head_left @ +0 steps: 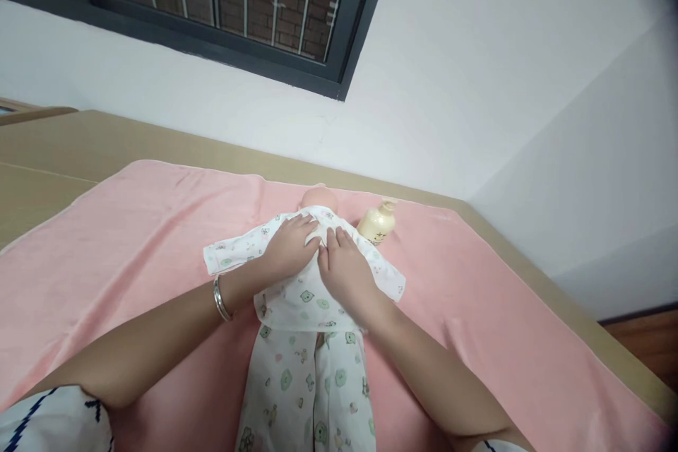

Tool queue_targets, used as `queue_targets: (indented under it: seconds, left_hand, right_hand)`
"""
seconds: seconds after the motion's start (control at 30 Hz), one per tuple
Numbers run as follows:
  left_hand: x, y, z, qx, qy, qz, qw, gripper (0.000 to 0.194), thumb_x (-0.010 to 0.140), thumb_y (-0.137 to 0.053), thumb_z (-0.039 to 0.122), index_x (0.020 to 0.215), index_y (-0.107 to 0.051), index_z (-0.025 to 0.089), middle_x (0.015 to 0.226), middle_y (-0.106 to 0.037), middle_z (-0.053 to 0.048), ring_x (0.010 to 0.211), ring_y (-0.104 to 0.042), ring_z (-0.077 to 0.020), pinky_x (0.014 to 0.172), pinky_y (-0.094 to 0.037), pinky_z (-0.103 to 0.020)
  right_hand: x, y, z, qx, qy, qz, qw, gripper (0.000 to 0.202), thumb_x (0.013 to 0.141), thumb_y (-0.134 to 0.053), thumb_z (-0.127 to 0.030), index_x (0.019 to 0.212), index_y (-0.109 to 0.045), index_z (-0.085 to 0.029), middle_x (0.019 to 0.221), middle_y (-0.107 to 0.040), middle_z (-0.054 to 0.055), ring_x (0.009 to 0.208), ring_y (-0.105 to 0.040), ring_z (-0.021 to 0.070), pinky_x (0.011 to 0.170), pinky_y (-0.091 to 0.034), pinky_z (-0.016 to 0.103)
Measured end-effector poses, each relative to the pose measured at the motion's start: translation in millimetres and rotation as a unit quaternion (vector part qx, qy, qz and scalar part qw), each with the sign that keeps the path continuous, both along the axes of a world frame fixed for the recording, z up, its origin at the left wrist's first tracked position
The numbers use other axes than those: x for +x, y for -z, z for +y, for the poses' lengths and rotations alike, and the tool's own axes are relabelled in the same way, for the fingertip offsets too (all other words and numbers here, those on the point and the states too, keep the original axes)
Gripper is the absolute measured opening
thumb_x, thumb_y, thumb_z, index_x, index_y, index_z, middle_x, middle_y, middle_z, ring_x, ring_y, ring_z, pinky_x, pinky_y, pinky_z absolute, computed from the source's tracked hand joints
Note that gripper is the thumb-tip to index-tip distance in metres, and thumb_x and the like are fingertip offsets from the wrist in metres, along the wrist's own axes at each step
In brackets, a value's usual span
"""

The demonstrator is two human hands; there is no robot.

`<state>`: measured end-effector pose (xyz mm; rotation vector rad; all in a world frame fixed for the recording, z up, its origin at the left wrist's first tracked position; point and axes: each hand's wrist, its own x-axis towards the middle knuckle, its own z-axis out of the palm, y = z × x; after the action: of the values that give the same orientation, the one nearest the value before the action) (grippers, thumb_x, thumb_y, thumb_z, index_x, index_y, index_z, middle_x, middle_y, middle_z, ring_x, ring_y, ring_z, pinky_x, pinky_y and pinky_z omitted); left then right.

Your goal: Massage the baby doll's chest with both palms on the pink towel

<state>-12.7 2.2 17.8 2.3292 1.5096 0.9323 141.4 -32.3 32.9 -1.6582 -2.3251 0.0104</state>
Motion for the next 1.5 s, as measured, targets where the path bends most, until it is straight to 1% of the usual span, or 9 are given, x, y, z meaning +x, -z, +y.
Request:
queue_targets:
  seconds: [0.13, 0.27, 0.37, 0.57, 0.9, 1.03, 1.2, 1.4, 1.5]
  left_hand:
    - [-5.4, -3.9, 8.0, -0.024, 0.029, -0.005, 0.999, 0.041, 0.097, -0.037, 0.028, 0.127, -0.065, 0.021, 0.139, -0.063, -0.007, 0.133, -0.054, -0.0242, 0.116, -0.041, -0.044]
    - [10.1, 3.3, -10.6, 0.005, -0.027, 0.067, 0.997, 0.045, 0.097, -0.035, 0.022, 0.134, -0.058, 0.011, 0.145, -0.055, -0.017, 0.140, -0.045, -0.0327, 0.115, -0.037, -0.054]
    - [16.3, 0.4, -22.8, 0.002, -0.014, 0.065, 0.998, 0.043, 0.095, -0.038, 0.020, 0.128, -0.064, 0.011, 0.143, -0.057, -0.016, 0.140, -0.044, -0.0325, 0.117, -0.036, -0.051]
    - [-1.0, -10.9, -4.2, -0.055, 0.008, -0.004, 0.998, 0.045, 0.095, -0.039, 0.024, 0.133, -0.061, 0.020, 0.148, -0.055, -0.008, 0.143, -0.043, -0.0259, 0.121, -0.032, -0.049]
    - [20.4, 10.4, -26.4, 0.000, -0.024, 0.049, 0.998, 0.047, 0.096, -0.038, 0.024, 0.140, -0.055, 0.017, 0.155, -0.045, -0.011, 0.148, -0.033, -0.0335, 0.119, -0.029, -0.059]
    - [11.9, 2.1, -14.7, -0.028, -0.015, 0.022, 0.999, 0.047, 0.099, -0.032, 0.025, 0.140, -0.054, 0.019, 0.154, -0.048, -0.009, 0.148, -0.035, -0.0294, 0.119, -0.030, -0.057]
    - [5.4, 4.8, 0.3, -0.025, -0.013, 0.022, 0.999, 0.046, 0.099, -0.032, 0.025, 0.136, -0.057, 0.014, 0.152, -0.050, -0.012, 0.146, -0.037, -0.0287, 0.122, -0.026, -0.054]
    - [10.8, 20.7, -4.8, 0.005, -0.032, -0.012, 0.999, 0.048, 0.100, -0.033, 0.028, 0.142, -0.053, 0.016, 0.154, -0.048, -0.010, 0.149, -0.034, -0.0276, 0.123, -0.026, -0.053]
    - [11.3, 25.0, -6.7, 0.016, -0.055, -0.034, 0.998, 0.046, 0.099, -0.034, 0.029, 0.140, -0.055, 0.018, 0.152, -0.051, -0.008, 0.147, -0.036, -0.0264, 0.122, -0.028, -0.052]
  right_hand:
    - [-3.1, -2.4, -8.2, 0.002, -0.018, -0.005, 1.000, 0.054, 0.101, -0.032, -0.028, 0.146, -0.047, -0.002, 0.152, -0.044, 0.025, 0.147, -0.035, 0.0361, 0.118, -0.033, 0.052]
    - [8.7, -4.2, 16.4, -0.017, -0.041, 0.054, 0.998, 0.048, 0.103, -0.033, -0.029, 0.141, -0.053, -0.008, 0.153, -0.045, 0.020, 0.146, -0.037, 0.0305, 0.120, -0.031, 0.049]
    - [11.7, -2.4, 24.7, -0.008, -0.036, 0.074, 0.997, 0.047, 0.103, -0.031, -0.030, 0.139, -0.054, -0.010, 0.152, -0.047, 0.019, 0.144, -0.039, 0.0298, 0.121, -0.029, 0.050]
    - [-4.0, -1.0, -7.4, -0.016, 0.003, 0.042, 0.999, 0.052, 0.101, -0.035, -0.028, 0.147, -0.047, -0.007, 0.155, -0.041, 0.021, 0.149, -0.031, 0.0348, 0.120, -0.031, 0.051]
    - [18.0, 0.6, 39.0, -0.017, -0.046, 0.136, 0.990, 0.047, 0.101, -0.032, -0.028, 0.137, -0.057, -0.011, 0.148, -0.052, 0.017, 0.143, -0.041, 0.0267, 0.121, -0.029, 0.048]
    - [8.0, 5.2, 19.5, -0.011, -0.018, 0.096, 0.995, 0.054, 0.101, -0.031, -0.029, 0.149, -0.044, -0.006, 0.156, -0.041, 0.019, 0.149, -0.031, 0.0306, 0.122, -0.027, 0.051]
    - [-3.2, -2.3, -8.2, -0.025, -0.015, 0.049, 0.998, 0.054, 0.098, -0.036, -0.024, 0.148, -0.047, -0.008, 0.158, -0.039, 0.017, 0.150, -0.029, 0.0324, 0.121, -0.031, 0.050]
    - [14.6, -4.1, 22.4, -0.045, -0.014, 0.111, 0.993, 0.055, 0.102, -0.036, -0.036, 0.149, -0.046, -0.010, 0.158, -0.039, 0.016, 0.150, -0.030, 0.0296, 0.123, -0.026, 0.049]
    - [28.1, -12.4, 34.0, -0.046, -0.004, 0.128, 0.991, 0.050, 0.099, -0.040, -0.038, 0.140, -0.056, -0.015, 0.154, -0.045, 0.016, 0.147, -0.036, 0.0307, 0.119, -0.031, 0.050]
